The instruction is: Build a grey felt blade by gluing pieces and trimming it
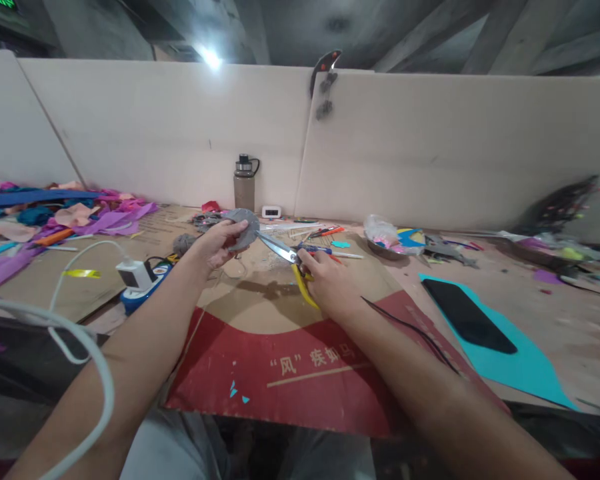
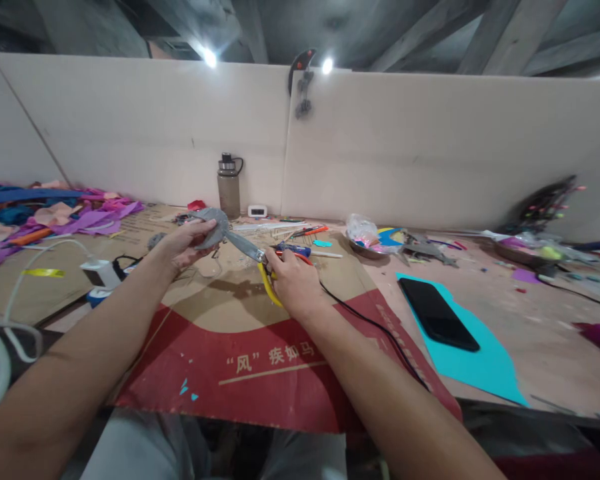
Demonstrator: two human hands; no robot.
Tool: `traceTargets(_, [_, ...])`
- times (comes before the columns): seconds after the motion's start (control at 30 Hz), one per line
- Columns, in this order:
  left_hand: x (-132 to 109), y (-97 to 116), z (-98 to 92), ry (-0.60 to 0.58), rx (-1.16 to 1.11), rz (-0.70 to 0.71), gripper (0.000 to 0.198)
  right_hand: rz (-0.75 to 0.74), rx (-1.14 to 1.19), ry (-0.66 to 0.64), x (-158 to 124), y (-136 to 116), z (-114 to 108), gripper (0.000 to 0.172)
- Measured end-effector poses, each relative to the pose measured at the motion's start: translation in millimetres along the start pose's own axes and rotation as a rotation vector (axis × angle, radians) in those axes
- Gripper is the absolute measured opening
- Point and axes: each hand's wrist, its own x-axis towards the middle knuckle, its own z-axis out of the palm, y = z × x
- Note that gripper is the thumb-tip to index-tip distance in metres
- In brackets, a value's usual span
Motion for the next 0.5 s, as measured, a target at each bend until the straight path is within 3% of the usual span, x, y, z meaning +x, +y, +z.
traceTargets(0.17, [-4.3,-0.3,2.9,-0.125,-0.048,0.052,0.026,0.024,0.016,-0.011,1.0,0.2,-4.7,0.042])
traceTargets(0.3, [-2.8,-0.3,1.1,-0.075,-0.006,0.035,0.035,0.012,0.008,-0.010,1.3,0.9,-3.6,0.043])
traceTargets(0.5, [-1.9,0.9,0.3,-0.072,-0.003,0.025,0.028,0.009,-0.031,0.000,0.2,-1.3,-0.3,0.041])
